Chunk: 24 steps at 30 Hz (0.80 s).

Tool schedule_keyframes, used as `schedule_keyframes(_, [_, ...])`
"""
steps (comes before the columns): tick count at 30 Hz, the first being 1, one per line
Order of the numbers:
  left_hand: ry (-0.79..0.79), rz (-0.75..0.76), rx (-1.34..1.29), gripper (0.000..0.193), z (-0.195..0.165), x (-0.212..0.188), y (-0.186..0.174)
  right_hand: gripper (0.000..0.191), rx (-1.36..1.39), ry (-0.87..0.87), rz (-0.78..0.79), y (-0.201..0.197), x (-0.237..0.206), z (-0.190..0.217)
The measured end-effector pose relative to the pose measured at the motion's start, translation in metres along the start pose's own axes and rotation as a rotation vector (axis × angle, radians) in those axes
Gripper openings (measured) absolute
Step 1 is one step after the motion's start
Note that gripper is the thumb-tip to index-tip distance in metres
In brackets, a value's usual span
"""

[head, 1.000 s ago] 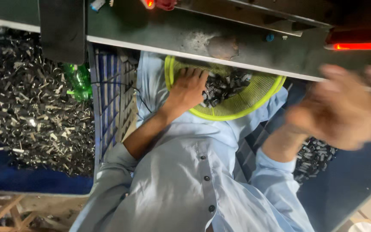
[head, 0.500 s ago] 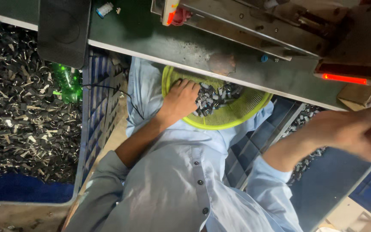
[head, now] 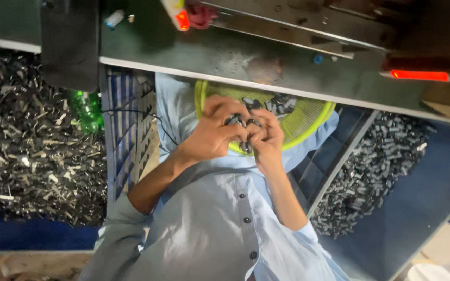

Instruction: The person repeatedly picks small cylindrical components from a yellow basket, inserts them into a machine slot, and places the processed items into a large bin. The person also occasionally adjusts the machine and handles the components by hand.

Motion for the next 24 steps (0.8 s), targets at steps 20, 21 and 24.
schedule_keyframes(20, [-0.379,-0.141,-0.177,0.016,0.01,-0.01,0.003,0.035,-0.385,-0.31,-0.18,0.01,0.006,0.047])
schedule_keyframes(21, [-0.374,-0.158,-0.144,0.014,0.007,-0.008,-0.001,0.04,-0.307,-0.282,-0.183,0.008,0.012,0.048])
schedule_keyframes(24, [-0.288,-0.207,-0.096,0.016,-0.005,-0.003,-0.009,0.042,-0.231,-0.539,-0.208,-0.002,0.025,0.084])
Point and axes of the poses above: each hand's wrist, its own x-axis towards the middle knuckle, its own y-axis out of the palm, z = x × y, the point moved 7 cm from there along x, towards the middle knuckle, and after that the axes turned 10 degrees about -x, right-handed, at the moved point
